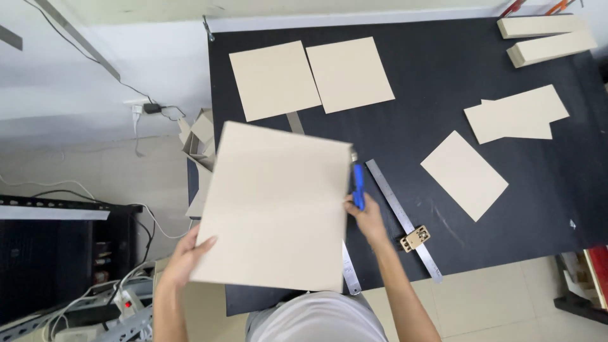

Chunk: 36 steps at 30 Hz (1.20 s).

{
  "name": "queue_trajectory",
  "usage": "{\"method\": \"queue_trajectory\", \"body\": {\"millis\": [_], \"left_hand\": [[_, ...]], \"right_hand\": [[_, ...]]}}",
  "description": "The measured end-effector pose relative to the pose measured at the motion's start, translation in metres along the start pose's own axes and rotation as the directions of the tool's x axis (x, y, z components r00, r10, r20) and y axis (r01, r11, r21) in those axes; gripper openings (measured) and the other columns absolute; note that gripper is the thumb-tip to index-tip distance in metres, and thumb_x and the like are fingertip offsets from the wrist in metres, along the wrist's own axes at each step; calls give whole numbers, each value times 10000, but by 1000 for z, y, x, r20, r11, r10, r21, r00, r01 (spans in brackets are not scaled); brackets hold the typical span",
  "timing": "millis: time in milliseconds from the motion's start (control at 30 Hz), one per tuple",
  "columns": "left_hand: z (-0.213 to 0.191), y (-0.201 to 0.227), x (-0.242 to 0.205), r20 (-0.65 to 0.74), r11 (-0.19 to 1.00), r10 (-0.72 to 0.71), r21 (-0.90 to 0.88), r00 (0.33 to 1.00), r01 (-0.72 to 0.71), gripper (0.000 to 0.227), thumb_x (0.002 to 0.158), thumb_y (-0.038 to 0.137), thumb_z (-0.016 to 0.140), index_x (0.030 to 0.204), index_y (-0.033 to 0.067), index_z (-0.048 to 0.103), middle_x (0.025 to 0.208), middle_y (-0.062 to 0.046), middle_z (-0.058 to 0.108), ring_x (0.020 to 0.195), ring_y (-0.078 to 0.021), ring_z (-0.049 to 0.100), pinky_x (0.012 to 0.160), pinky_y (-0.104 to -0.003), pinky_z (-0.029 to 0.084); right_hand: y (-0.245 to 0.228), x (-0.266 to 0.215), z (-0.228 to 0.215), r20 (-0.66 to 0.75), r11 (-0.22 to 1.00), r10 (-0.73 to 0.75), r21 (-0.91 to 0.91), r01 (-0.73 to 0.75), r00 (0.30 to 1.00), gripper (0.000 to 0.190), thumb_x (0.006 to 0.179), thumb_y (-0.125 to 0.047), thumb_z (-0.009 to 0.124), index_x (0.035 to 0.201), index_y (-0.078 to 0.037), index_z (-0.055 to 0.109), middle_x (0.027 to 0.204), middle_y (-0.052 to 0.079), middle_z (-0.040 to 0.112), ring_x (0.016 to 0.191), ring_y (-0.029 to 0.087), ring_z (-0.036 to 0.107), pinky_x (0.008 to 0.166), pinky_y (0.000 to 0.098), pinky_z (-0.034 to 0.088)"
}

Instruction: Cutting cardboard sheets into smaller pieces using a utility knife and a metal ruler.

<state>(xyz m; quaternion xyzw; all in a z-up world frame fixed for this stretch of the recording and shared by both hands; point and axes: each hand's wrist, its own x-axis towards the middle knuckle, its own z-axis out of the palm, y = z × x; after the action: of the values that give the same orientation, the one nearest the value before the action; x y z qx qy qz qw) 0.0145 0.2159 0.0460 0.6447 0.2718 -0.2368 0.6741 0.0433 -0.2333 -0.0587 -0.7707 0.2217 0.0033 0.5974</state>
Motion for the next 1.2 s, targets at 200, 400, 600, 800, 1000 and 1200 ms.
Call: {"method": "queue_trajectory", "body": {"millis": [200,400,600,800,1000,1200], "left_hand": [[-60,-52,-42,-218,998,-42,-47,975,33,473,891,20,620,1360,-21,575,1252,-233,680,1055,-348,643,895,-460,506],[-80,-125,-26,-286,1000,-4,-21,958,-3,407,907,73,646,1298,-21,586,1184,-236,701,998,-329,657,865,-444,519],[-66,-133,-18,-319,998,62,41,946,-52,667,835,59,655,1466,39,438,1402,-157,582,1219,-245,571,1035,-381,455],[-46,-91,-39,-346,996,55,90,937,-25,582,864,177,659,1413,74,494,1393,-115,596,1234,-222,573,1007,-346,458],[-24,-38,-60,-409,987,75,161,909,-10,609,950,206,672,1480,-5,463,1456,-263,513,1358,-448,461,1087,-577,402],[-33,-50,-50,-413,983,139,171,900,-73,553,953,151,652,1447,-37,491,1400,-303,548,1317,-474,495,1063,-573,419]], "right_hand": [[9,-45,43,54,741,-297,-617,266,953,421,767,-155,835,1055,-18,561,1127,178,488,984,397,484,899,453,414],[4,-64,55,55,716,-177,-678,167,983,396,784,1,747,1117,-39,536,1106,189,528,975,408,546,835,485,471],[9,-77,59,55,716,-198,-673,183,979,365,722,-73,718,1036,-53,533,1047,198,535,951,436,521,850,525,444],[11,-75,53,40,767,-128,-630,124,991,390,715,-94,719,1057,-19,547,1054,209,545,998,442,521,885,501,440],[-22,-75,57,57,714,78,-699,-16,995,482,754,-77,741,1189,-8,545,1127,205,570,1076,426,606,911,488,530],[-9,-69,62,18,698,39,-716,-15,999,438,731,-18,674,1152,7,556,1087,219,595,1049,449,615,901,499,521]]}}
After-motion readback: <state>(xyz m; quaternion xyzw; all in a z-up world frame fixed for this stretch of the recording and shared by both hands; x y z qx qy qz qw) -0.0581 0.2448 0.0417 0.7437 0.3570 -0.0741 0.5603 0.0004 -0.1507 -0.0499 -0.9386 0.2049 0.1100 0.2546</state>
